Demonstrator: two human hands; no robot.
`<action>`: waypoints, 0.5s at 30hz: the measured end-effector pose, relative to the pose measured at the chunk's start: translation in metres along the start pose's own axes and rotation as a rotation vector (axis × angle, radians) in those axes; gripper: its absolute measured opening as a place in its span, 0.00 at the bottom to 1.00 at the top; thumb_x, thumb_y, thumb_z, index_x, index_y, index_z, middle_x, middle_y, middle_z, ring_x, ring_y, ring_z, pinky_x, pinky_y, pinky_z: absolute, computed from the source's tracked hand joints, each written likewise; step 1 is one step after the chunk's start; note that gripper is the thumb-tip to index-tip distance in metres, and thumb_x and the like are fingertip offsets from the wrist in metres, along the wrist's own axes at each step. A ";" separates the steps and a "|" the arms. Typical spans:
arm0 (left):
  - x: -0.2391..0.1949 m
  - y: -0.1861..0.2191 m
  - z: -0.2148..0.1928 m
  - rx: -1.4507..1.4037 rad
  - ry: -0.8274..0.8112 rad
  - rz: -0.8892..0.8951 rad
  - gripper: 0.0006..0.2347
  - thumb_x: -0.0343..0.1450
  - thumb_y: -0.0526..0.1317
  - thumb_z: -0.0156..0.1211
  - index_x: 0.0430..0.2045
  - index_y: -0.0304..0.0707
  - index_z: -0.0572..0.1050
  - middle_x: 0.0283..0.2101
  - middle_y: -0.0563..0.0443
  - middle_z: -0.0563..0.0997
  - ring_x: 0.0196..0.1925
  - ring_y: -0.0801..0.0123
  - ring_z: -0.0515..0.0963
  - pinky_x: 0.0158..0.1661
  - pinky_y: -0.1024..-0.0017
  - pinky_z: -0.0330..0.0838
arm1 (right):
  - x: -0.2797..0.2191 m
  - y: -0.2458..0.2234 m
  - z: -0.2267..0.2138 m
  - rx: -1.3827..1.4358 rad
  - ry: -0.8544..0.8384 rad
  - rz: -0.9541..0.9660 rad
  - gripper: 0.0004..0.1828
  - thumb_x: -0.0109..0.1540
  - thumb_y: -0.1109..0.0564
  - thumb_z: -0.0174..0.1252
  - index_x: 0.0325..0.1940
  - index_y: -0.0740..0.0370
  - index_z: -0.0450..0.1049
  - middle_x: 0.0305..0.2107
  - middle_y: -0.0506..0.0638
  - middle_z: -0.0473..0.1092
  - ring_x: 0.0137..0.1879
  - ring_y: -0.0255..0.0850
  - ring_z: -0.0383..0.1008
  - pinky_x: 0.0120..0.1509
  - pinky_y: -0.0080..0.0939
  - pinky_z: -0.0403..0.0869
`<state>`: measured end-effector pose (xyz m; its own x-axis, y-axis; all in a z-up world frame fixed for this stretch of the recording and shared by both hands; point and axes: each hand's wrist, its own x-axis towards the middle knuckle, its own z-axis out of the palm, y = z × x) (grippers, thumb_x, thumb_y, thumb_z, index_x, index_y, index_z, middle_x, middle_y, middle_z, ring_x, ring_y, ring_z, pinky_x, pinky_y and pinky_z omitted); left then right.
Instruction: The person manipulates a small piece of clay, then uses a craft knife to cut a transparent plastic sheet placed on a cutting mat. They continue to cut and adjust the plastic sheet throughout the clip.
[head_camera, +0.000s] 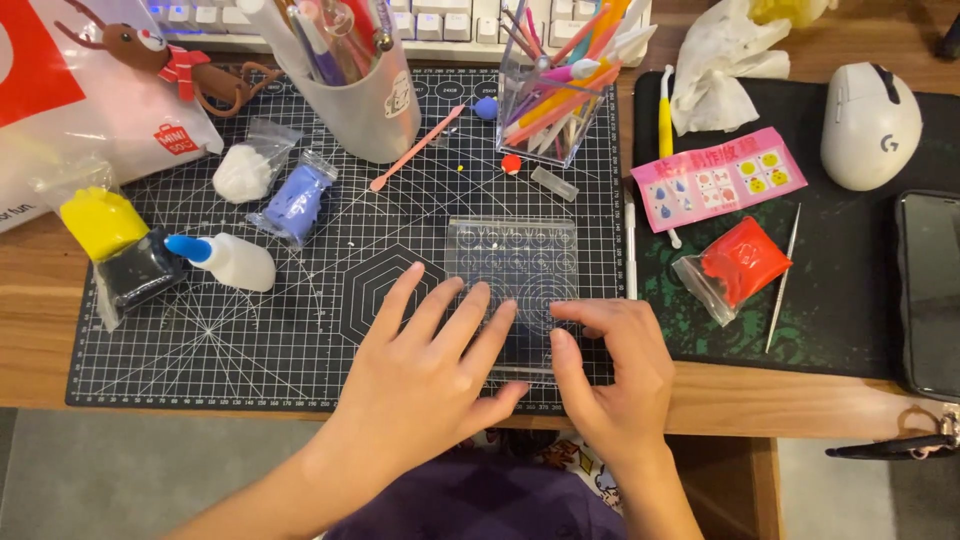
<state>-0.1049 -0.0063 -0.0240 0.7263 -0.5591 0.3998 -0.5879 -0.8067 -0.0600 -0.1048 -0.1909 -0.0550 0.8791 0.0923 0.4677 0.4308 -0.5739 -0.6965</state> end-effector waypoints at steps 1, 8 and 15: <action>0.000 0.000 0.001 0.002 -0.001 0.001 0.23 0.64 0.58 0.61 0.44 0.41 0.79 0.46 0.47 0.80 0.49 0.58 0.78 0.58 0.52 0.64 | 0.000 0.000 0.000 0.002 0.001 0.000 0.07 0.64 0.57 0.52 0.43 0.61 0.73 0.37 0.48 0.74 0.43 0.41 0.72 0.45 0.37 0.71; 0.001 0.000 0.004 0.037 -0.048 0.015 0.27 0.63 0.61 0.62 0.48 0.43 0.77 0.47 0.48 0.78 0.49 0.58 0.77 0.58 0.53 0.64 | -0.001 -0.001 -0.001 0.000 -0.006 0.007 0.07 0.64 0.58 0.51 0.42 0.61 0.74 0.36 0.48 0.74 0.43 0.41 0.71 0.46 0.37 0.71; -0.010 -0.008 0.001 -0.043 -0.066 0.041 0.24 0.66 0.59 0.59 0.47 0.41 0.77 0.52 0.46 0.78 0.54 0.58 0.76 0.58 0.52 0.63 | -0.001 -0.002 -0.001 0.008 -0.001 0.003 0.07 0.64 0.58 0.51 0.41 0.61 0.74 0.35 0.48 0.74 0.42 0.41 0.71 0.45 0.37 0.71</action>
<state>-0.1071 0.0052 -0.0280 0.7224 -0.6042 0.3363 -0.6315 -0.7746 -0.0351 -0.1063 -0.1906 -0.0539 0.8805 0.0917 0.4652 0.4300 -0.5677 -0.7020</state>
